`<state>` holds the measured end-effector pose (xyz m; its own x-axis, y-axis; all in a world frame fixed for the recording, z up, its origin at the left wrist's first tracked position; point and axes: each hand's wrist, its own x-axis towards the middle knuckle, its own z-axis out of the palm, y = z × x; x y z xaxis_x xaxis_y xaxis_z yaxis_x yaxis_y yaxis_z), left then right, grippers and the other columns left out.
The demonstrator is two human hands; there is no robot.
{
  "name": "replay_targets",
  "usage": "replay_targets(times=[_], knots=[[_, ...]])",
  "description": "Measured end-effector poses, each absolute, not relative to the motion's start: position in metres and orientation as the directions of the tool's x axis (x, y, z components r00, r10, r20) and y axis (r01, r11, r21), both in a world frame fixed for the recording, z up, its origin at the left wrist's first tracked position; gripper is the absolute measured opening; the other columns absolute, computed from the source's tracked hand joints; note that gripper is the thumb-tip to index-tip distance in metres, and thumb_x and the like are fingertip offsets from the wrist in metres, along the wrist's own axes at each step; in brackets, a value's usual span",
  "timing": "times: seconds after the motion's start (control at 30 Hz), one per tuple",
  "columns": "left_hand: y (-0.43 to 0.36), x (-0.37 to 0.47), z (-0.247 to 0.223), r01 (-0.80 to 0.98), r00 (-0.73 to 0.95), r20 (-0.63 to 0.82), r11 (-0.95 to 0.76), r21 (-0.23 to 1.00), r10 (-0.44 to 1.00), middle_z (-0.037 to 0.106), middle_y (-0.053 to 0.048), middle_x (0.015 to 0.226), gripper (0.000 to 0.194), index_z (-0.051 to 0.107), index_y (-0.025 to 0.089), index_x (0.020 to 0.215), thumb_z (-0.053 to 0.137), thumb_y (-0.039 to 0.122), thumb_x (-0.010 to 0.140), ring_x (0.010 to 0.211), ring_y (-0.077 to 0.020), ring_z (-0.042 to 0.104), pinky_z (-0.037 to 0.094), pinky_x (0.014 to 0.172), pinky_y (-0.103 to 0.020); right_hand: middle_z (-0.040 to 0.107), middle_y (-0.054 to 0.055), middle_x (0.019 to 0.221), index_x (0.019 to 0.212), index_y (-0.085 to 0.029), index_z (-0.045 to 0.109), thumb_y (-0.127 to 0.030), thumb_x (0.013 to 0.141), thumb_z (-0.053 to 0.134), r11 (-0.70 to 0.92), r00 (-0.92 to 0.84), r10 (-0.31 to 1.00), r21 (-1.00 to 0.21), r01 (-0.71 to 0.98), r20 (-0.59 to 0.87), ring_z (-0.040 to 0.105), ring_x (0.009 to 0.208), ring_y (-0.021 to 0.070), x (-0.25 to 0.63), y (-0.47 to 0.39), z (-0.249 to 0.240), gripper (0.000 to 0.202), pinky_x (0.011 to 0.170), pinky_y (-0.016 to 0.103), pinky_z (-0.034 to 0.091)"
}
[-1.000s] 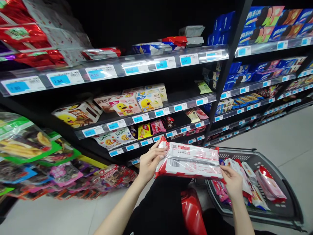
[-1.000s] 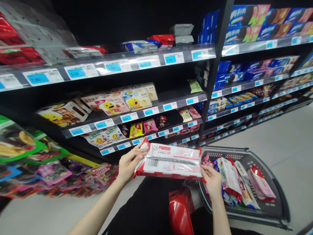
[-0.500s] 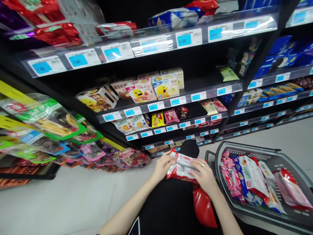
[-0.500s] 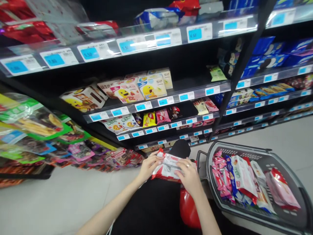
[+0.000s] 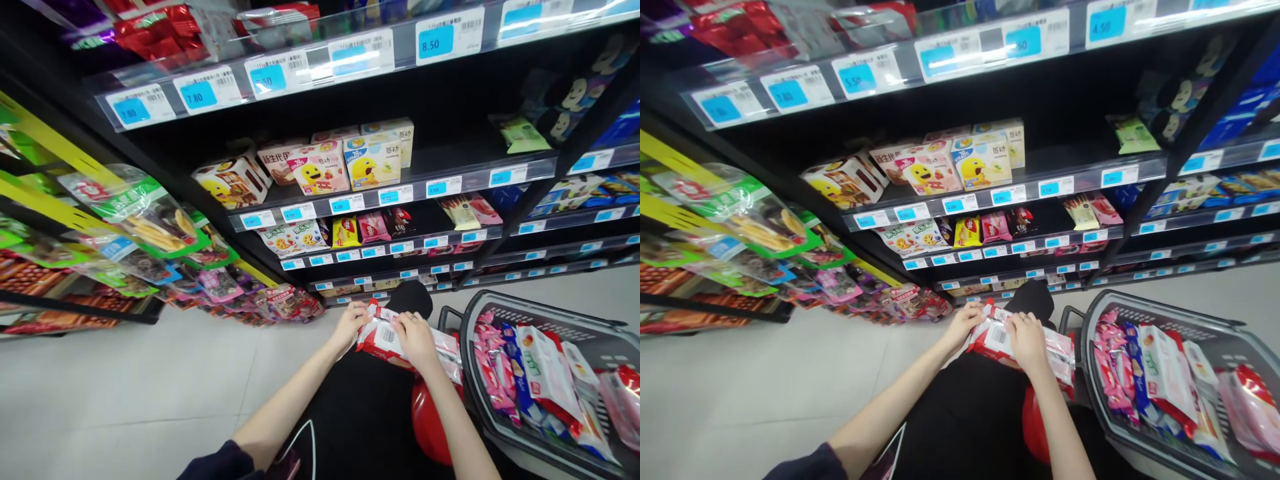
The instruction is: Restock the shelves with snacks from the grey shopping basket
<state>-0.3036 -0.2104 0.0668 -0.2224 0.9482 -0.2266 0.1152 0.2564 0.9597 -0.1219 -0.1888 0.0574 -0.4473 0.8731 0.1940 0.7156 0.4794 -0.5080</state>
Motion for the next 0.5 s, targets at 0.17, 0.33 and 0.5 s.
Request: replay_targets(times=[0.17,0.33,0.5], knots=[[-0.202,-0.309,0.066,-0.063,-0.207,-0.358,0.353,0.934,0.910,0.061,-0.008,0.088,0.020,0.060,0.012,0.047,0.072,0.026,0.055,0.086,-0.0203,0.055,0.040,0.077,-0.028,0.058,0.006,0.075,0.073,-0.020,0.055,-0.034,0.086,0.051,0.427,-0.425,0.900,-0.390,0.816,0.097,0.050,0.076,0.0228,-0.099,-0.189,0.057,0.019,0.068,0.033,0.035],[-0.191,-0.321,0.064,-0.183,-0.161,-0.420,0.391,0.902,0.893,0.061,-0.005,0.071,0.025,0.060,0.011,0.054,0.074,0.031,0.053,0.062,-0.0145,0.056,0.042,0.061,-0.026,0.054,0.005,0.082,0.077,-0.021,0.052,-0.024,0.085,0.050,0.468,-0.470,0.876,-0.434,0.769,0.112,0.050,0.081,0.0213,-0.041,-0.197,0.043,0.009,0.072,0.031,0.040],[-0.176,-0.326,0.062,0.048,-0.202,-0.327,0.343,0.938,0.923,0.058,-0.003,0.059,0.028,0.057,0.011,0.054,0.069,0.037,0.059,0.055,-0.0144,0.055,0.042,0.055,-0.025,0.054,0.008,0.092,0.090,-0.019,0.053,-0.011,0.084,0.041,0.429,-0.435,0.897,-0.370,0.824,0.072,0.054,0.083,0.0203,-0.023,-0.201,0.031,0.015,0.071,0.029,0.043]])
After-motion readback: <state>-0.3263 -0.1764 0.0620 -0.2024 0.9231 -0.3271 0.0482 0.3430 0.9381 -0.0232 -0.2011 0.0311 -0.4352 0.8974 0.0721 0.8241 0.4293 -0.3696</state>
